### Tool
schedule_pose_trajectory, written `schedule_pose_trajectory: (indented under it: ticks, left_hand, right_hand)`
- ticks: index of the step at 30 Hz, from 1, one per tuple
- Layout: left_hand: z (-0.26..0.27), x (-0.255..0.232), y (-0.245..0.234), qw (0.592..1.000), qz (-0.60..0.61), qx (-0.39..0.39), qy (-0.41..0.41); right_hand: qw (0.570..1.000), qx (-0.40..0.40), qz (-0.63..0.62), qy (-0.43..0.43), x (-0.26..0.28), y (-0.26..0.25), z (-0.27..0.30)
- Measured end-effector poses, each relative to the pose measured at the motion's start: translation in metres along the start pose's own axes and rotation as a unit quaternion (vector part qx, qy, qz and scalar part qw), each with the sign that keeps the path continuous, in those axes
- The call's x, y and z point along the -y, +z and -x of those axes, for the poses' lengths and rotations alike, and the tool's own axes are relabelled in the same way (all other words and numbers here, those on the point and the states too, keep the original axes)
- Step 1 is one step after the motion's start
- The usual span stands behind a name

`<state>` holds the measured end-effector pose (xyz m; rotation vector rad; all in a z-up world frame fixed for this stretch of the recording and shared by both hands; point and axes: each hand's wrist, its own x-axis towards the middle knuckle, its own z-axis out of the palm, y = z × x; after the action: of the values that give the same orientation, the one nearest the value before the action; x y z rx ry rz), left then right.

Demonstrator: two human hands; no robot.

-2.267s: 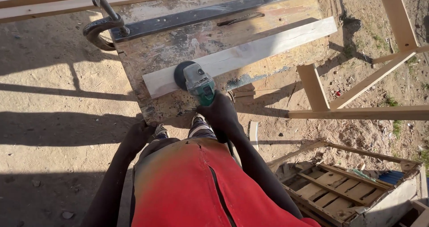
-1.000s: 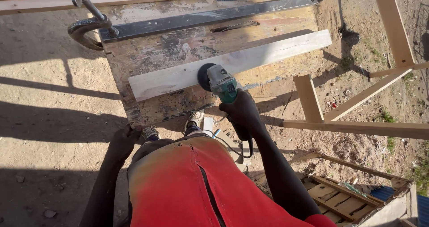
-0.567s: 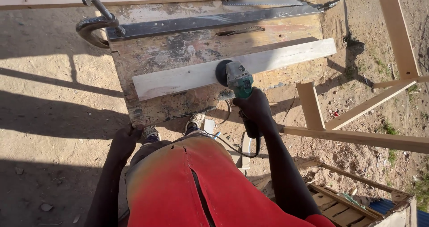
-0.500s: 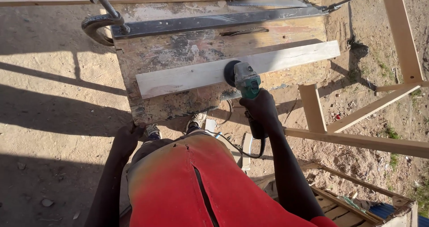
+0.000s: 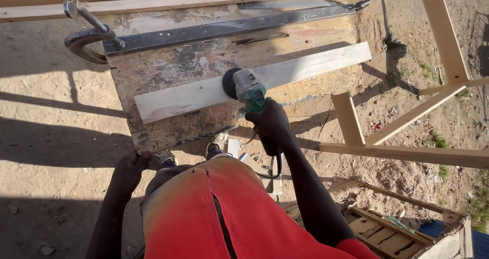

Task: Sanding the surface of a wooden plank using an angle grinder with a sanding disc attachment.

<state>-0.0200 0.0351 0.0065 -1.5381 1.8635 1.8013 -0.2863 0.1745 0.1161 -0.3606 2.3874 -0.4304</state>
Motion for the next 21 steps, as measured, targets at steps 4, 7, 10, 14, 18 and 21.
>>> schedule_pose_trajectory:
  ticks: [4,7,10,14,18,21]
  left_hand:
    - [-0.003,0.005,0.002,1.000,-0.006,-0.003,-0.004]
    - [-0.006,0.011,0.003,1.000,0.023,-0.010,-0.004]
    - [-0.008,0.014,0.007,1.000,0.014,-0.014,-0.014]
    - [-0.011,0.016,0.009,0.999,0.031,-0.022,-0.005]
    - [-0.009,0.011,0.007,0.998,0.053,-0.016,-0.011]
    - [-0.012,0.016,0.009,0.996,0.082,-0.025,-0.001]
  right_hand:
    - [0.999,-0.026,-0.006,0.017,-0.036,-0.022,-0.026]
    - [0.998,-0.058,0.001,0.023,-0.045,-0.028,-0.035]
    - [0.999,-0.046,0.005,0.022,-0.033,-0.024,-0.033]
    - [1.000,-0.028,-0.015,-0.003,-0.022,-0.020,-0.031]
    - [0.997,-0.068,-0.025,0.005,-0.054,-0.029,-0.054]
    - [0.996,-0.088,-0.014,0.011,-0.051,-0.047,-0.044]
